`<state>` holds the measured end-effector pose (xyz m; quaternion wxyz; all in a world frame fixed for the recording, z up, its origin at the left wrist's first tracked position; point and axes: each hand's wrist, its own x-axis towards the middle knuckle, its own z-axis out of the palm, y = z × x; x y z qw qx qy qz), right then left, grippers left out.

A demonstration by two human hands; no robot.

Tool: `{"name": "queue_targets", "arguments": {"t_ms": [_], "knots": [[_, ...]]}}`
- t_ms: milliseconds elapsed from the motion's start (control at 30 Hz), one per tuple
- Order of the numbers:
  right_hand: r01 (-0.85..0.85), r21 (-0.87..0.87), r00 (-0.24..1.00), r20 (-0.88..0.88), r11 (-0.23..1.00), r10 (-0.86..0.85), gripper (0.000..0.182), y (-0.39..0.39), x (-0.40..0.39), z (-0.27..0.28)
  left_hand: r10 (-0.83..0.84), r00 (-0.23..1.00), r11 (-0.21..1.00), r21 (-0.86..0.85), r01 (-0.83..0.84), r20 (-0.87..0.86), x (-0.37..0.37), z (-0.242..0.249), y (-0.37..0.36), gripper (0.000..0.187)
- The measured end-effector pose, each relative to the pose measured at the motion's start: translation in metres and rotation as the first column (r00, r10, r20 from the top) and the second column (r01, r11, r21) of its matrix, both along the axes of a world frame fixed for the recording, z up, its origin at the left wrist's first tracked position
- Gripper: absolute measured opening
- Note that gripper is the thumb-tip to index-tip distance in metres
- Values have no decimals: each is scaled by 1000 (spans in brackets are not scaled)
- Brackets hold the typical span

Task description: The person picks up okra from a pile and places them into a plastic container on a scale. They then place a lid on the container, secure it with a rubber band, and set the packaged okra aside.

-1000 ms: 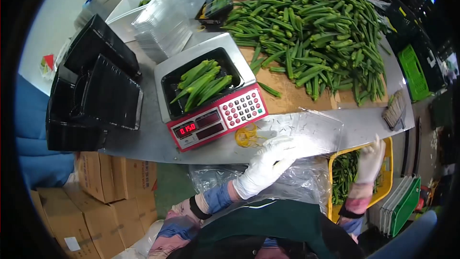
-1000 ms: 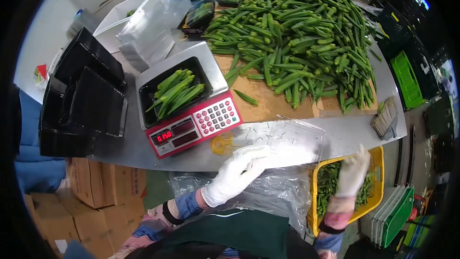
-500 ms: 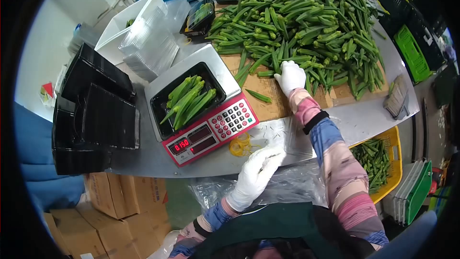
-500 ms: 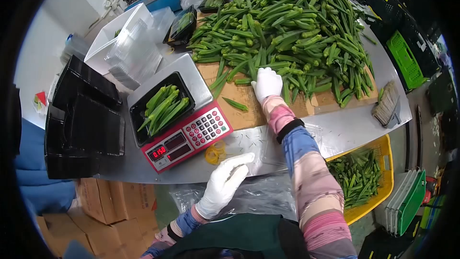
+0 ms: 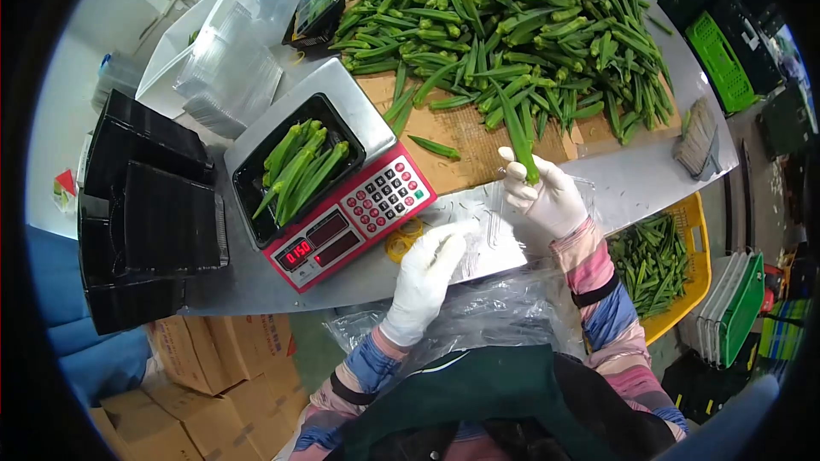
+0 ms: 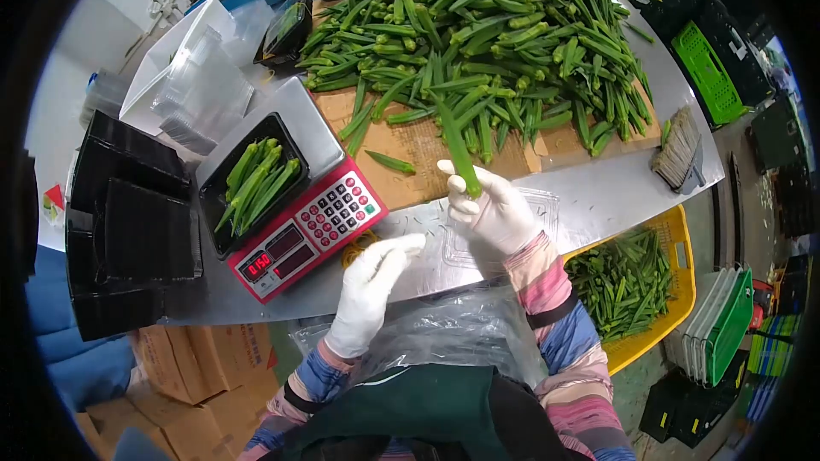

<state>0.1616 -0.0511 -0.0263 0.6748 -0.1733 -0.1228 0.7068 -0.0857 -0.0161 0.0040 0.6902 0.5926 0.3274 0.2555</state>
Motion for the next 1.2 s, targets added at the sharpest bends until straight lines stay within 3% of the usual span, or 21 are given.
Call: {"name": "queue_targets", "arguments": {"t_ms": [167, 233, 333, 367, 467, 500, 600, 633, 667, 733, 767, 800, 833, 867, 900, 933, 1000, 1033, 1067, 1100, 1200], "knots": [[-14, 35, 990, -143, 999, 19, 42, -9, -22, 4, 82, 989, 974, -219, -53, 127, 8, 1, 10, 31], [-134, -74, 970, 194, 988, 146, 41, -13, -32, 22, 146, 966, 959, -269, -86, 214, 16, 7, 8, 37], [-233, -136, 713, 650, 963, 264, 28, -11, -49, 30, 140, 922, 902, -430, 32, 361, 14, -8, 11, 38], [-173, -242, 657, 694, 955, 295, 27, -7, -50, 35, 110, 899, 874, -473, 116, 424, 10, -9, 13, 34], [-48, -284, 474, 837, 958, 272, 27, 19, -39, 12, 277, 891, 811, -585, -17, 359, 3, -19, 11, 33], [-80, -252, 555, 793, 965, 253, 24, 25, -40, 17, 281, 881, 815, -579, -9, 382, -1, -26, 12, 25], [-95, -267, 538, 797, 959, 275, 23, 28, -68, 28, 242, 878, 849, -529, 15, 412, -7, -29, 14, 23], [-84, -190, 497, 843, 978, 206, 26, 24, -74, 25, 337, 901, 801, -586, -121, 275, 2, -12, 12, 24], [-81, -154, 335, 926, 985, 172, 28, 21, -75, 27, 302, 907, 824, -559, -93, 294, 3, -16, 10, 25], [-45, 123, -123, 984, 991, -128, 27, 10, -73, 27, 229, 916, 860, -508, -33, 328, 4, -22, 6, 29], [-2, 81, -113, 990, 997, -80, 26, -1, -67, 28, 175, 952, 818, -576, 3, 253, 8, -23, 4, 31], [41, 37, -103, 994, 998, -33, 26, -17, -58, 30, 148, 947, 784, -618, 63, 285, 14, -22, -3, 32], [84, -5, -93, 996, 996, 12, 26, -34, -44, 34, 56, 967, 775, -621, 116, 250, 20, -18, -9, 32], [143, -210, -39, 975, 967, 218, 26, -57, -23, 41, -39, 976, 762, -625, 168, 215, 25, -11, -13, 33], [223, -234, -40, 968, 946, 248, 27, -83, 0, 57, -94, 963, 811, -542, 221, 252, 31, 5, -15, 34], [292, -406, -97, 888, 866, 449, 29, -116, 30, 65, -119, 966, 822, -523, 225, 228, 32, 2, -14, 33], [432, -353, -405, 746, 830, 528, 31, -177, 66, 81, -158, 971, 845, -484, 228, 181, 35, -10, -16, 32], [544, -325, -461, 654, 773, 599, 32, -189, 69, 93, -122, 975, 843, -500, 200, 185, 35, -19, -18, 31], [646, -277, -496, 555, 711, 668, 34, -195, 72, 100, -132, 977, 842, -501, 201, 170, 36, -24, -20, 31], [641, -109, -513, 676, 760, 529, 32, -197, 76, 94, -144, 978, 842, -501, 202, 151, 35, -28, -20, 31], [620, -107, -303, 881, 777, 364, 36, -137, 75, 76, -176, 977, 849, -484, 213, 120, 34, -26, -25, 32]]}}
